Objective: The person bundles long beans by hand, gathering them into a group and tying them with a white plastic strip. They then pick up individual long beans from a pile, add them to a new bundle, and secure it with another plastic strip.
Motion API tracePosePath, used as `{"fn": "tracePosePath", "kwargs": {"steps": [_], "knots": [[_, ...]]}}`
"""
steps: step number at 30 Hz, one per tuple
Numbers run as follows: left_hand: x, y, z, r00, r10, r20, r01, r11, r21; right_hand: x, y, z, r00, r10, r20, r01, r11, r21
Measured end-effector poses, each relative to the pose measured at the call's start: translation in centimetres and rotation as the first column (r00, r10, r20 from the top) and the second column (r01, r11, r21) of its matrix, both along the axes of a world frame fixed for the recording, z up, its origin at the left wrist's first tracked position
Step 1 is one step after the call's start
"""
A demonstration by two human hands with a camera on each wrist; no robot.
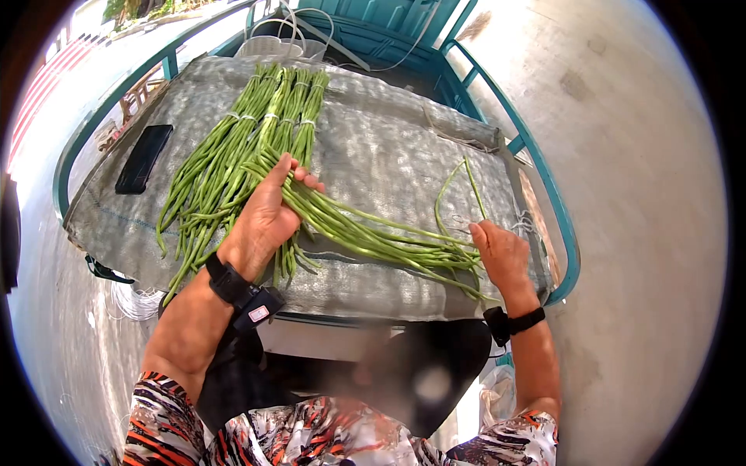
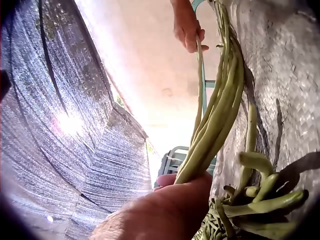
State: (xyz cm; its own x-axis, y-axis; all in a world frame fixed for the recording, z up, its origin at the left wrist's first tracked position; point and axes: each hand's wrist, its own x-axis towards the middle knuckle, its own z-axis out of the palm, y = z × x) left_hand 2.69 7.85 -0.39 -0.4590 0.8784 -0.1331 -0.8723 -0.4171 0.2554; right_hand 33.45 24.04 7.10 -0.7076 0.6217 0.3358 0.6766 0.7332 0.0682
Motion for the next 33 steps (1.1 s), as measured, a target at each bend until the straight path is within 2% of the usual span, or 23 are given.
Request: {"fn": "tracePosePath", "kwargs": {"steps": [2,3,6,7,10,11,14,15,18,19,22,23,26,30,31,33], "knots": [[0.1,-0.1,0.1,1.000,0.007,-0.006,-0.007,1.000,0.004,2.4,3.0,-1.0,0.979,-0.124,0.163,0.108,0.988,0.108],[0.1,-0.1,0.2,1.000,0.010,-0.002,-0.010,1.000,-0.009,3.8,4.6,-1.6,0.967,-0.152,0.205,0.140,0.988,0.070],[0.3,-0.3,0.7,0.999,0.025,-0.023,-0.026,0.998,-0.054,4.2,7.7,-2.5,0.991,-0.132,0.026,0.132,0.991,0.014],[0.4,-0.3,0.8,0.999,0.031,-0.034,-0.034,0.997,-0.070,3.2,8.1,-2.0,0.970,-0.242,0.009,0.241,0.963,-0.119],[0.4,-0.3,1.2,0.997,0.023,-0.068,-0.031,0.993,-0.118,1.7,11.7,-3.3,0.974,-0.209,-0.084,0.193,0.966,-0.170],[0.4,-0.4,1.3,0.993,0.012,-0.119,-0.028,0.991,-0.133,1.1,12.7,-3.5,0.975,-0.215,-0.057,0.202,0.964,-0.175],[0.5,-0.4,1.4,0.992,0.011,-0.126,-0.028,0.991,-0.134,0.5,16.4,-5.9,0.967,-0.253,-0.002,0.250,0.955,-0.159],[0.4,-0.3,1.3,0.993,0.000,-0.121,-0.016,0.991,-0.133,-0.4,16.1,-6.0,0.947,-0.321,-0.016,0.313,0.931,-0.190],[0.2,-0.3,1.1,0.991,-0.022,-0.129,0.006,0.992,-0.124,-1.7,14.8,-5.0,0.907,-0.393,0.152,0.420,0.875,-0.240],[0.2,-0.4,1.1,0.989,-0.016,-0.150,-0.003,0.992,-0.123,-1.6,15.1,-5.5,0.931,-0.346,0.114,0.362,0.914,-0.182],[0.4,-0.6,1.4,0.989,-0.015,-0.150,-0.010,0.987,-0.160,-2.0,16.1,-4.6,0.886,-0.447,-0.125,0.302,0.759,-0.577],[0.4,-0.6,1.5,0.988,-0.022,-0.151,-0.005,0.985,-0.172,-1.7,16.0,-4.7,0.800,-0.494,-0.339,0.083,0.652,-0.754],[0.5,-0.7,1.7,0.983,-0.038,-0.177,0.006,0.984,-0.180,-3.4,12.0,-2.2,0.594,-0.499,-0.631,-0.249,0.632,-0.734],[0.4,-0.7,1.5,0.971,-0.055,-0.231,0.025,0.991,-0.132,-6.9,5.6,0.4,0.524,-0.285,-0.803,-0.489,0.671,-0.557],[0.3,-0.6,1.4,0.968,-0.060,-0.242,0.033,0.993,-0.116,-7.9,3.5,0.8,0.514,-0.233,-0.826,-0.547,0.652,-0.525],[0.3,-0.6,1.5,0.962,-0.086,-0.257,0.063,0.994,-0.094,-9.7,-0.1,1.3,0.592,-0.146,-0.792,-0.595,0.584,-0.552]]}}
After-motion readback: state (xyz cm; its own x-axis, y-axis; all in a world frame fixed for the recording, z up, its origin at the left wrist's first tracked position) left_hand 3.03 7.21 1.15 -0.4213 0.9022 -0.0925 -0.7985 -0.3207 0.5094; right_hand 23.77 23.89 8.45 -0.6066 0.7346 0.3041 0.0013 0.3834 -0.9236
